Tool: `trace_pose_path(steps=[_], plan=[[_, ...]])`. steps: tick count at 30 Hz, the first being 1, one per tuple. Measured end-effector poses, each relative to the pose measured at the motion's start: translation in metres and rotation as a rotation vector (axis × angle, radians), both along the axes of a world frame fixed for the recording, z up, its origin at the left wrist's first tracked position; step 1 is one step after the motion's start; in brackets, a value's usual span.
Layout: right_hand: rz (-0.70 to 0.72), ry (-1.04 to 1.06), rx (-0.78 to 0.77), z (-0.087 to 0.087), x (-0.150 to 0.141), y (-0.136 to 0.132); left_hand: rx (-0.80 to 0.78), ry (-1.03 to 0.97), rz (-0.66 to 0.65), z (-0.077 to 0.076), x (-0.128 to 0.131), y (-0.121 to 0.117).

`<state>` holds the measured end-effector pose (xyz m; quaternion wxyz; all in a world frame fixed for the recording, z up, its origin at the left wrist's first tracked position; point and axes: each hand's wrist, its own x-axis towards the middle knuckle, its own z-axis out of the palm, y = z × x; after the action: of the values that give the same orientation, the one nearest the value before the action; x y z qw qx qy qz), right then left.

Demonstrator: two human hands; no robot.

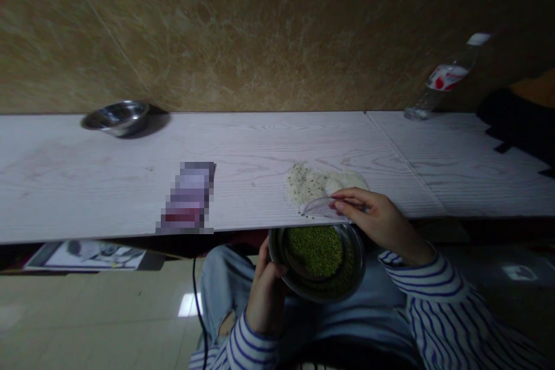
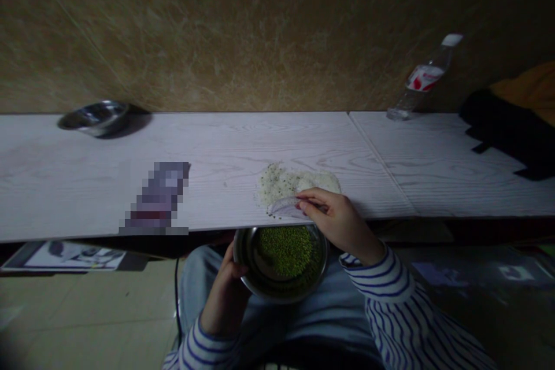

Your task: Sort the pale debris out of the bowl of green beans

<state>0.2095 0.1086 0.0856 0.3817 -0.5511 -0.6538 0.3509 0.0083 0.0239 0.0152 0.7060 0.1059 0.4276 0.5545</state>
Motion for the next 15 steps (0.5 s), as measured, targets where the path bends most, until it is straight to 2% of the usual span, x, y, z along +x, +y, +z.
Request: trace_pose_path(steps=[15], plan=[[0.01,0.047,-0.01,-0.0047,-0.0035,0.0053,0.014,-0.028,0.01,0.0,-0.0014,0.0003]])
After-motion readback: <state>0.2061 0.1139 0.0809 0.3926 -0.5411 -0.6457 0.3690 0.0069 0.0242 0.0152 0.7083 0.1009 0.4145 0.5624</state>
